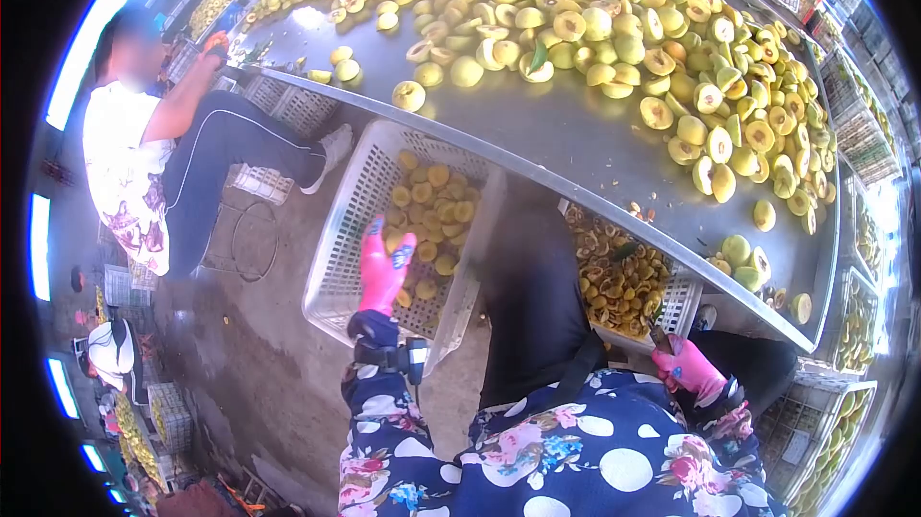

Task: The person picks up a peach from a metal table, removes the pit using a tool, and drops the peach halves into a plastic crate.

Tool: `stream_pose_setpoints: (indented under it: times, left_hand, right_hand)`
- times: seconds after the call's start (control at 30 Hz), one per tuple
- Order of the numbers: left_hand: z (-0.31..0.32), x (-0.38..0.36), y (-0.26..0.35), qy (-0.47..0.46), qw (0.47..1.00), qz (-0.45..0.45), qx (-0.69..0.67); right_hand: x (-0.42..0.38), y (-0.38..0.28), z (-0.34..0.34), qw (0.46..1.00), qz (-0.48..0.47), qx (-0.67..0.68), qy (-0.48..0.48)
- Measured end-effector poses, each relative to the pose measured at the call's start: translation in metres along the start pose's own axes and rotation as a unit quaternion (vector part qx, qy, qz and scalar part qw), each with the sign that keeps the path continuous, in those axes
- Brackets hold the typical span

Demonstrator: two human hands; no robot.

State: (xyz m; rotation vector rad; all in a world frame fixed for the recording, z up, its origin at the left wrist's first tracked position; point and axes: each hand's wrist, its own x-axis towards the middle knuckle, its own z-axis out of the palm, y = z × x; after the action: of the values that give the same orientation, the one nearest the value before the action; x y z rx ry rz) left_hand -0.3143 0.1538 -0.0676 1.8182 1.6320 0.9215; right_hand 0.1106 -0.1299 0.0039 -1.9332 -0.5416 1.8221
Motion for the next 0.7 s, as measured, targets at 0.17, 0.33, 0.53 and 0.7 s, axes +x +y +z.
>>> stream_pose_setpoints:
  times: [0.17, 0.33, 0.53, 0.7]
  left_hand:
    - [-0.013, 0.031, 0.046, 0.037, 0.962, -0.096, -0.254]
    - [0.042, 0.083, 0.138, -0.079, 0.975, 0.024, -0.205]
    - [0.149, 0.101, 0.239, -0.239, 0.924, 0.146, -0.26]
    - [0.232, 0.115, 0.305, -0.223, 0.947, 0.223, -0.063]
  right_hand:
    - [0.001, 0.001, -0.003, 1.0, 0.006, 0.019, -0.006]
    - [0.002, 0.009, -0.003, 0.999, 0.002, 0.038, 0.009]
    - [-0.006, 0.027, -0.008, 0.994, -0.001, 0.105, 0.028]
    - [-0.008, 0.035, -0.014, 0.993, -0.014, 0.107, 0.037]
